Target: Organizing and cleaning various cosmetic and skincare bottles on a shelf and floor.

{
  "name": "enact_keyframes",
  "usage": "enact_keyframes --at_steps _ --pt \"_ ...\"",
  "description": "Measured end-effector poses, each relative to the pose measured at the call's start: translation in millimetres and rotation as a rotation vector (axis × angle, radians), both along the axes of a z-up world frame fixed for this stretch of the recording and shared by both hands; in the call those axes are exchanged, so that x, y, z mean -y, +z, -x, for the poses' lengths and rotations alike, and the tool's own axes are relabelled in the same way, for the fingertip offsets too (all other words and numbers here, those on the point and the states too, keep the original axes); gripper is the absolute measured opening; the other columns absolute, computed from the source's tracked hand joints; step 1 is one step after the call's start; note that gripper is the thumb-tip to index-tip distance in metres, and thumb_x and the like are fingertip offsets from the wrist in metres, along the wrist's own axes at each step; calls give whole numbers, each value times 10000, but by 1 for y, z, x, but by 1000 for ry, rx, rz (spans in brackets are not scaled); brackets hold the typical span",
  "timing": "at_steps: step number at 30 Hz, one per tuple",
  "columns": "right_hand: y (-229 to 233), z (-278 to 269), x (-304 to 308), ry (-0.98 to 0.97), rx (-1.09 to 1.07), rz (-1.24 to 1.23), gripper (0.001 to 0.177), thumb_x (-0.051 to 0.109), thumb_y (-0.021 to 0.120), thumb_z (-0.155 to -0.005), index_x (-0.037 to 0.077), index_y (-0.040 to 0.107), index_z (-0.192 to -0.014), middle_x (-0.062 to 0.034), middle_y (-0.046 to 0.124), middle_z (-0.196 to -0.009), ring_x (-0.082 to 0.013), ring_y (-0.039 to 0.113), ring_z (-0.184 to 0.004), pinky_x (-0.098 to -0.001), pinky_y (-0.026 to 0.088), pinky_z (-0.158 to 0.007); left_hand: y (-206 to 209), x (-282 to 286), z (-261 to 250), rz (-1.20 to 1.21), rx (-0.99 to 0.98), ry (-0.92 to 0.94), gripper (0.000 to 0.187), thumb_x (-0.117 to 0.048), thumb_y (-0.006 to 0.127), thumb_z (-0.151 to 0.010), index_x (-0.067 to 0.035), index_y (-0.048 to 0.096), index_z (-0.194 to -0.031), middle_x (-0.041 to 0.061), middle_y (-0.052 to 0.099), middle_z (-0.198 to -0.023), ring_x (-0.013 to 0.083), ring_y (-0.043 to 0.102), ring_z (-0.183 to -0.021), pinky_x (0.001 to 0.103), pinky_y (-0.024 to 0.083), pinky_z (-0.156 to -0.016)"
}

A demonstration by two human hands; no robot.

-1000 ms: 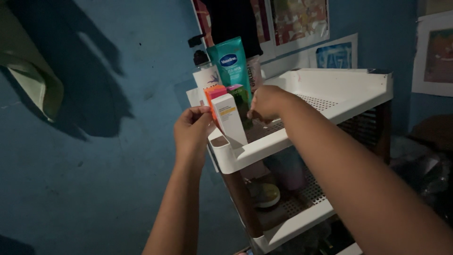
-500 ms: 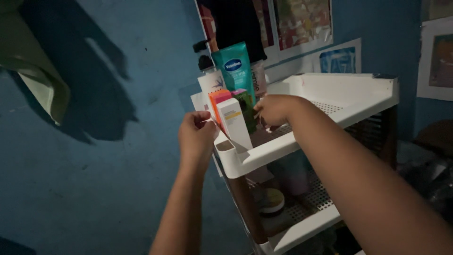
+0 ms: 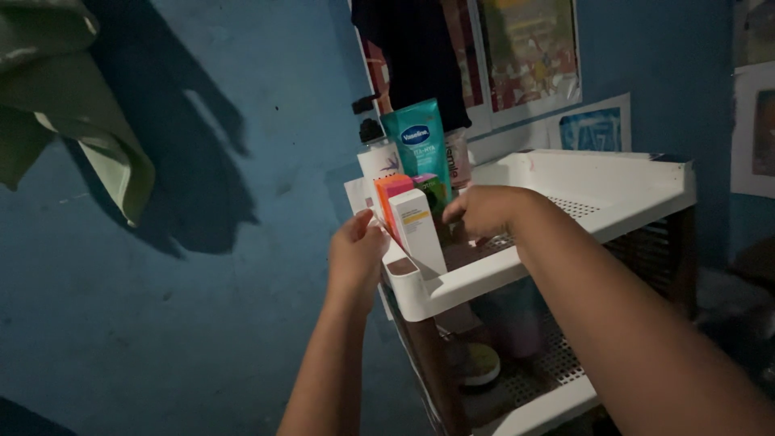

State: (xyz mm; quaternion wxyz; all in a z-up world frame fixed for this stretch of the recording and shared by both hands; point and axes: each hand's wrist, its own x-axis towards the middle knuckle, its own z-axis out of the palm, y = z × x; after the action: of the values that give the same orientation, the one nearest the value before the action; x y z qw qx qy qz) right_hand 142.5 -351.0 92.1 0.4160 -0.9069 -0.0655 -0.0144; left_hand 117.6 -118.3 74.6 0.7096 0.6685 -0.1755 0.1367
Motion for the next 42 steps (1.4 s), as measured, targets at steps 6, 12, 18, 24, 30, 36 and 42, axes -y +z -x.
enact_keyframes --at_steps 6,12,18,24,30,36,42 --pt "-5 -5 4 15 12 -8 549 -99 637 -810 137 666 -1305 -78 724 -1238 -211 731 -982 -358 641 -758 -13 -1 -24 -13 116 -9 523 -48 540 -928 76 483 -1433 153 689 -1281 186 690 -1075 284 527 -917" --pt "-3 -1 7 -179 115 -109 207 43 610 -942 -34 741 -1083 -160 768 -946 -220 708 -741 -387 629 -654 -16 -3 -35 -18 131 -10 517 -43 541 -940 77 483 -1439 146 665 -1320 182 667 -1123 279 506 -955" --pt "-8 -16 13 -12 59 -128 234 -12 619 -877 4 748 -1072 -146 741 -906 -190 716 -742 -369 651 -631 -15 -2 -31 56 100 -88 535 -38 536 -935 87 474 -1451 172 689 -1274 192 688 -1058 288 542 -895" --pt "5 -3 8 -374 142 -345 172 101 577 -980 28 726 -1026 -102 762 -885 -186 682 -669 -384 560 -579 -13 -7 -8 85 127 -54 589 -50 586 -923 45 448 -1489 204 689 -1239 223 652 -1011 317 516 -844" --pt "17 13 6 -235 529 -624 111 32 624 -945 49 734 -941 -90 766 -932 -107 736 -735 -278 581 -637 -33 -66 -31 246 101 -30 609 -98 626 -951 34 416 -1507 146 495 -1523 213 502 -1396 325 396 -1150" --pt "32 131 -35 36 636 -998 84 36 600 -1007 43 653 -1071 -129 707 -1115 -216 703 -1030 -363 612 -956 -7 -134 46 264 -56 93 577 -183 593 -936 -137 486 -1501 88 526 -1535 196 509 -1410 371 379 -1166" --pt "3 187 -116 376 706 -873 107 69 541 -1121 44 634 -1168 -159 673 -1280 -258 678 -1175 -438 548 -1114 -32 -184 86 358 70 2 543 -143 570 -965 -108 493 -1502 111 529 -1522 218 511 -1408 377 400 -1179"
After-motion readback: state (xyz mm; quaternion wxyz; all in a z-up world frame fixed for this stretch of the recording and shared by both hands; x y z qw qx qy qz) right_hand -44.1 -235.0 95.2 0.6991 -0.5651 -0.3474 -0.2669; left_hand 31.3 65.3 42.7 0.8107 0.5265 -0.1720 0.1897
